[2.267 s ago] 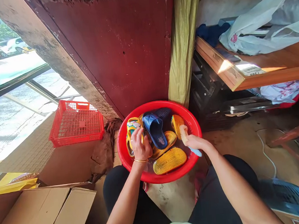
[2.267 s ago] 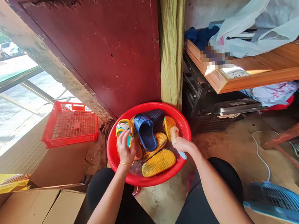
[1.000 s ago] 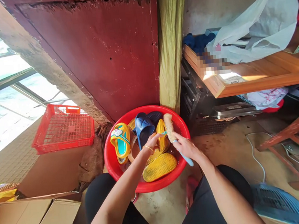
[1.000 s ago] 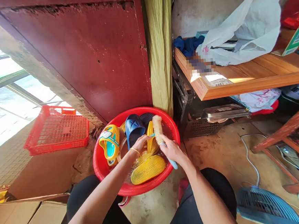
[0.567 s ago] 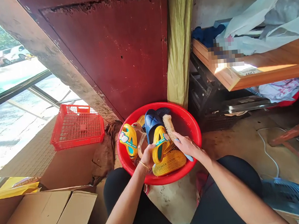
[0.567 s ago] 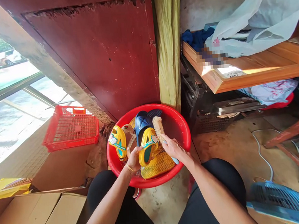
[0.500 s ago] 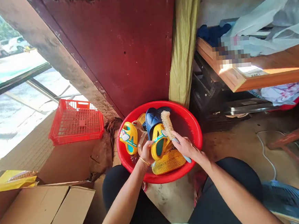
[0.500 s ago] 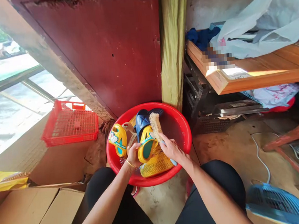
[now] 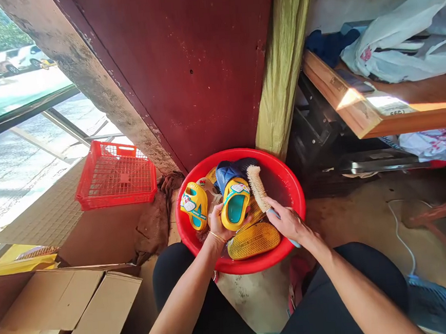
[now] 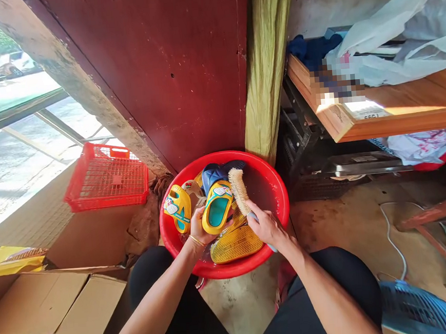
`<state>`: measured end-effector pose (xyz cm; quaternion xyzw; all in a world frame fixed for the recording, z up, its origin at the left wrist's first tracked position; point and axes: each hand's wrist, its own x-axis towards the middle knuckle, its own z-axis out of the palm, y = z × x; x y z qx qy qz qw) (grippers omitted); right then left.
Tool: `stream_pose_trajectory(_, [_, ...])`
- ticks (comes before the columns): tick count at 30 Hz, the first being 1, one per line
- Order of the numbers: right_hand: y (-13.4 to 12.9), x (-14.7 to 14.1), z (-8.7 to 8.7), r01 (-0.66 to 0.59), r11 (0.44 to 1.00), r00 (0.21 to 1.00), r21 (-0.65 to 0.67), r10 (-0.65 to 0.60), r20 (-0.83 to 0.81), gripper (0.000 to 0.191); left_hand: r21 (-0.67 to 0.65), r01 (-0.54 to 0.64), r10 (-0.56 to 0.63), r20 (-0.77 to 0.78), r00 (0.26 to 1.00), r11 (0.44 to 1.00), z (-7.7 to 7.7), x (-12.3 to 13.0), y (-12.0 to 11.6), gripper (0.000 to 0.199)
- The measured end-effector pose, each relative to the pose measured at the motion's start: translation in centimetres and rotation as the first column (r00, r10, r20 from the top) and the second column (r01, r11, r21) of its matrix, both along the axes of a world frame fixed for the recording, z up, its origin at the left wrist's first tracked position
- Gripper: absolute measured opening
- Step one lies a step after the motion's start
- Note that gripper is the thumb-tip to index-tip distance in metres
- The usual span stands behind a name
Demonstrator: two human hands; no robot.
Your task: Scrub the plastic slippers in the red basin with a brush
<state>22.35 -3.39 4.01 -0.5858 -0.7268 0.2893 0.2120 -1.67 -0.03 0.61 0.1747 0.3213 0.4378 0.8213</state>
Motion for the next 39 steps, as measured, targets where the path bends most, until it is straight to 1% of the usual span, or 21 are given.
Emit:
stream_pose_trajectory(1, [-0.8,-0.1,0.5,-0.045,0.999,0.997,0.003,0.045,-0.059,0.059,-0.004,-0.014,0.014,-0.008,1.0,1.0,0.1,0.0,0.1,0.062])
stream_pose_trajectory(3, [-2.4,-0.1,1.5,-0.148,0.988,0.983,-0.038,0.142,-0.12,0.058,-0.015,-0.042,0.042,-0.009,0.999,0.999,0.3,-0.2,0.6,0.056])
stream_pose_trajectory(5, [-3.6,0.0,2.3,-0.23,0.968,0.968,-0.103,0.217,-0.125,0.06,-0.01,-0.08,0.08,-0.001,0.997,0.997,0.4,-0.3,1.0,0.052])
stream_pose_trajectory(7, [-4.1,0.2,2.8,-0.25,0.956,0.966,-0.156,0.237,-0.1,0.061,0.005,-0.106,0.106,0.0,0.994,0.994,0.5,-0.2,1.2,0.052])
stream_pose_trajectory(10, [-3.0,0.0,2.7,-0.19,0.961,0.981,-0.202,0.191,-0.016,0.059,0.02,-0.058,0.058,-0.008,0.998,0.998,0.2,1.1,0.7,0.052])
stream_pose_trajectory(13, [-0.5,-1.1,1.9,-0.088,0.976,0.989,-0.199,0.109,0.095,0.054,0.091,0.011,-0.012,0.01,1.0,0.996,-0.6,3.0,-0.4,0.055])
stream_pose_trajectory(15, [1.0,-2.1,1.3,-0.044,0.981,0.991,-0.191,0.067,0.114,0.051,0.129,-0.001,-0.003,0.028,1.0,0.992,-1.0,3.7,-0.9,0.057])
stream_pose_trajectory(17, [2.0,-3.1,1.0,-0.055,0.979,0.996,-0.198,0.068,0.059,0.05,0.121,-0.039,0.035,0.038,0.999,0.992,-1.1,3.4,-0.9,0.056])
stream_pose_trajectory(19, [2.1,-3.8,1.0,-0.12,0.969,0.993,-0.216,0.116,-0.033,0.051,0.088,-0.072,0.068,0.046,0.997,0.993,-0.9,2.6,-0.6,0.053])
stream_pose_trajectory(21, [1.7,-4.0,1.2,-0.189,0.958,0.98,-0.218,0.17,-0.103,0.054,0.057,-0.094,0.091,0.061,0.994,0.994,-0.4,1.9,-0.3,0.052])
stream_pose_trajectory(25, [-0.2,-3.2,2.3,-0.234,0.955,0.97,-0.182,0.215,-0.116,0.061,0.04,-0.161,0.16,0.031,0.987,0.986,0.2,1.9,0.0,0.056])
stream_pose_trajectory(27, [-1.3,-2.5,2.8,-0.256,0.944,0.966,-0.208,0.241,-0.095,0.063,0.04,-0.233,0.233,0.025,0.972,0.972,0.5,2.0,0.3,0.057])
stream_pose_trajectory(29, [-2.1,-1.6,3.2,-0.297,0.921,0.955,-0.253,0.281,-0.096,0.064,0.019,-0.298,0.297,0.047,0.954,0.954,0.8,1.5,0.8,0.061])
stream_pose_trajectory(30, [-2.4,-1.0,3.2,-0.324,0.908,0.946,-0.267,0.304,-0.114,0.065,0.002,-0.312,0.311,0.062,0.948,0.95,1.0,1.1,1.1,0.064])
stream_pose_trajectory(32, [-2.6,0.2,3.1,-0.362,0.895,0.93,-0.263,0.326,-0.171,0.063,-0.036,-0.282,0.284,0.091,0.954,0.959,1.4,0.0,1.6,0.072])
stream_pose_trajectory(33, [-2.5,0.8,2.9,-0.351,0.904,0.931,-0.244,0.309,-0.193,0.061,-0.047,-0.259,0.262,0.104,0.959,0.965,1.6,-0.4,1.8,0.075])
stream_pose_trajectory(34, [-2.4,1.3,2.5,-0.31,0.925,0.942,-0.22,0.266,-0.205,0.06,-0.048,-0.236,0.24,0.116,0.964,0.971,1.7,-0.7,2.0,0.077])
stream_pose_trajectory(36, [-1.9,1.7,1.8,-0.177,0.971,0.967,-0.163,0.141,-0.212,0.057,-0.028,-0.204,0.206,0.131,0.97,0.978,1.7,-0.8,2.1,0.081])
stream_pose_trajectory(37, [-1.6,1.6,1.3,-0.125,0.984,0.971,-0.124,0.095,-0.22,0.057,-0.017,-0.19,0.191,0.129,0.973,0.982,1.6,-0.6,2.0,0.081])
stream_pose_trajectory(38, [-1.3,1.2,0.9,-0.101,0.992,0.969,-0.074,0.082,-0.232,0.056,-0.013,-0.174,0.175,0.12,0.977,0.985,1.5,-0.4,1.8,0.08])
stream_pose_trajectory(39, [-1.0,0.6,0.5,-0.102,0.995,0.966,-0.011,0.096,-0.24,0.055,-0.02,-0.154,0.155,0.106,0.982,0.988,1.3,-0.1,1.6,0.078])
